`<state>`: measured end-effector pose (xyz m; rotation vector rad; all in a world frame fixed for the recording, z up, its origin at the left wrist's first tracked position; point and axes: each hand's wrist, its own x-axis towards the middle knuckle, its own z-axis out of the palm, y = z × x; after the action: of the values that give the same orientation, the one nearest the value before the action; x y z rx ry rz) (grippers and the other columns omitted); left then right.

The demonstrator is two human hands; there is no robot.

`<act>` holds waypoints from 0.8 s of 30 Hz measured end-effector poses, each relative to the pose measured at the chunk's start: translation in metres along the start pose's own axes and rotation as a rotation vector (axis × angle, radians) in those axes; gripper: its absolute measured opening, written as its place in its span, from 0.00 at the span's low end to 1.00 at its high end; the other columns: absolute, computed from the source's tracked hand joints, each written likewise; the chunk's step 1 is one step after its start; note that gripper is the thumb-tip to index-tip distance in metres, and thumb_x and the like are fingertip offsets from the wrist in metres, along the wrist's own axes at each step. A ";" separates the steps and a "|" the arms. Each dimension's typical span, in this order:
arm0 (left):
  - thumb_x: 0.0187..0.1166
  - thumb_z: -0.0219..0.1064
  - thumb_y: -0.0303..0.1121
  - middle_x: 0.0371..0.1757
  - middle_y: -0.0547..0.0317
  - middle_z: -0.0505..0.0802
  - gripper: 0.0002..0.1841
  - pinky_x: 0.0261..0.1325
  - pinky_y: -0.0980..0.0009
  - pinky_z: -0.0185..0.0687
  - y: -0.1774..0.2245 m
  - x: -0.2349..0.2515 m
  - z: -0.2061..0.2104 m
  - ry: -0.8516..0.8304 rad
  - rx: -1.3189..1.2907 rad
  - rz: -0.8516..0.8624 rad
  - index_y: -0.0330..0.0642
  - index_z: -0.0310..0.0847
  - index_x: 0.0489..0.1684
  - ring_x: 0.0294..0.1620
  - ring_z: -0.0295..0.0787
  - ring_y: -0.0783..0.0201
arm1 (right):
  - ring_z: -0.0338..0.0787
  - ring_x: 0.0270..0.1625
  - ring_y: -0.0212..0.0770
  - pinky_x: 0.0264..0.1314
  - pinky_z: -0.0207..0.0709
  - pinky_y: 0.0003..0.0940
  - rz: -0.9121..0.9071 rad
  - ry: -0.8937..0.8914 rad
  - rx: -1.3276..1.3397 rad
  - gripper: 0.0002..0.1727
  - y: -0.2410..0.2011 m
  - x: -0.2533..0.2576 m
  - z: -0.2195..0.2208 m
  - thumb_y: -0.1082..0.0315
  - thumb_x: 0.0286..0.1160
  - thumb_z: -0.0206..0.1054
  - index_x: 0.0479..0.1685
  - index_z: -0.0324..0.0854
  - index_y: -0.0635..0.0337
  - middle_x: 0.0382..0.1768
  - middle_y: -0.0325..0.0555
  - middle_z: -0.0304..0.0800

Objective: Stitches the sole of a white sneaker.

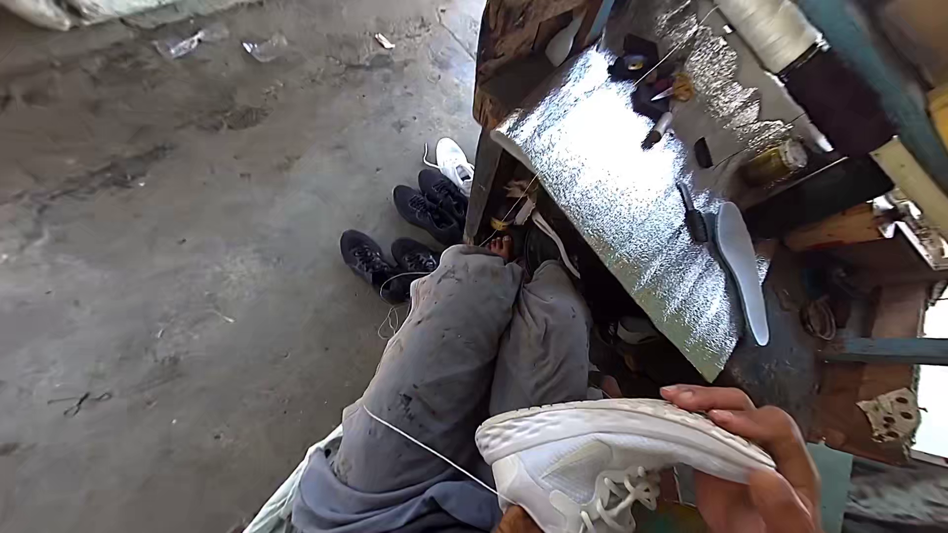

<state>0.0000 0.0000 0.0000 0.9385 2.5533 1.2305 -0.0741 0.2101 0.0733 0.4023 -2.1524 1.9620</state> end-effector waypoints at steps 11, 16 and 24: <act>0.74 0.70 0.29 0.39 0.50 0.96 0.05 0.45 0.55 0.89 0.001 -0.003 0.001 -0.175 -0.045 0.085 0.41 0.91 0.37 0.44 0.96 0.53 | 0.91 0.61 0.40 0.71 0.84 0.46 0.070 0.058 -0.212 0.14 -0.013 -0.030 -0.014 0.48 0.84 0.63 0.53 0.90 0.40 0.53 0.31 0.93; 0.68 0.73 0.33 0.35 0.56 0.97 0.03 0.43 0.59 0.87 0.001 -0.003 0.012 -0.056 0.087 0.076 0.46 0.92 0.32 0.41 0.96 0.58 | 0.91 0.59 0.40 0.69 0.85 0.46 0.072 0.136 -0.209 0.14 -0.015 -0.027 -0.007 0.49 0.85 0.61 0.49 0.90 0.41 0.50 0.33 0.92; 0.76 0.68 0.34 0.39 0.55 0.97 0.07 0.48 0.58 0.87 -0.004 0.007 0.000 -0.159 0.089 0.096 0.45 0.92 0.35 0.44 0.95 0.55 | 0.94 0.59 0.44 0.67 0.88 0.42 0.105 0.069 -0.332 0.16 -0.026 -0.018 -0.017 0.54 0.89 0.60 0.47 0.91 0.51 0.51 0.42 0.96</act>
<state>-0.0070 0.0020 -0.0020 1.1418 2.4812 1.0271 -0.0487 0.2260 0.0937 0.1661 -2.4375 1.5950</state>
